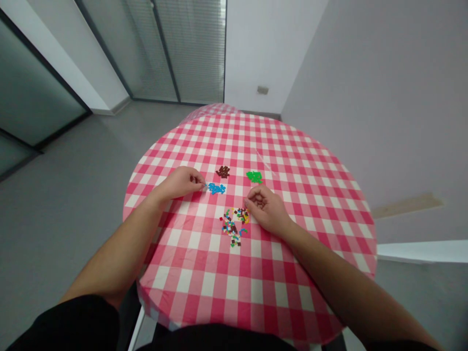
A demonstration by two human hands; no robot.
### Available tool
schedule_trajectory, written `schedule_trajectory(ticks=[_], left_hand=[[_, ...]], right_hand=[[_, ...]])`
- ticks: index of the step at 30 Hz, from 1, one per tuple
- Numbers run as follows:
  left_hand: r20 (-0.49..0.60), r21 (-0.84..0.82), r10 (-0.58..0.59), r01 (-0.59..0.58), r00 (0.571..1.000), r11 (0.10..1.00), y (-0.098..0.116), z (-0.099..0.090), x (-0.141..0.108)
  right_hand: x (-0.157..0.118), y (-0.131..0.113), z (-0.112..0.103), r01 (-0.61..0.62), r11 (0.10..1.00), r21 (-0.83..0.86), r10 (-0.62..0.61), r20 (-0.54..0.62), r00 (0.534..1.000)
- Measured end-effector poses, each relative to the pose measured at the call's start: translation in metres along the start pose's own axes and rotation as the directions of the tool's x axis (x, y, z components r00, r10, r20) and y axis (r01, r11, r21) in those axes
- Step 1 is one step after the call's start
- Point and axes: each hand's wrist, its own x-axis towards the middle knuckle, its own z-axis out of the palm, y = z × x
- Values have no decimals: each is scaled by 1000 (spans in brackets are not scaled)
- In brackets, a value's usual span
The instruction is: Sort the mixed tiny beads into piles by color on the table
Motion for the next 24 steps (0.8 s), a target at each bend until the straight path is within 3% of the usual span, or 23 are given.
schedule_trajectory(ticks=[4,10,24], left_hand=[[45,3,3,-4,999,1000,-1,4,1],[24,21,-9,9,1000,1000,-7,8,4],[46,-93,-81,85,996,992,-11,14,9]], right_hand=[[-1,2,-1,6,1000,-24,-6,7,1000],[0,0,-2,28,999,-43,-27,17,999],[1,-5,-2,43,994,-96,-34,90,995]])
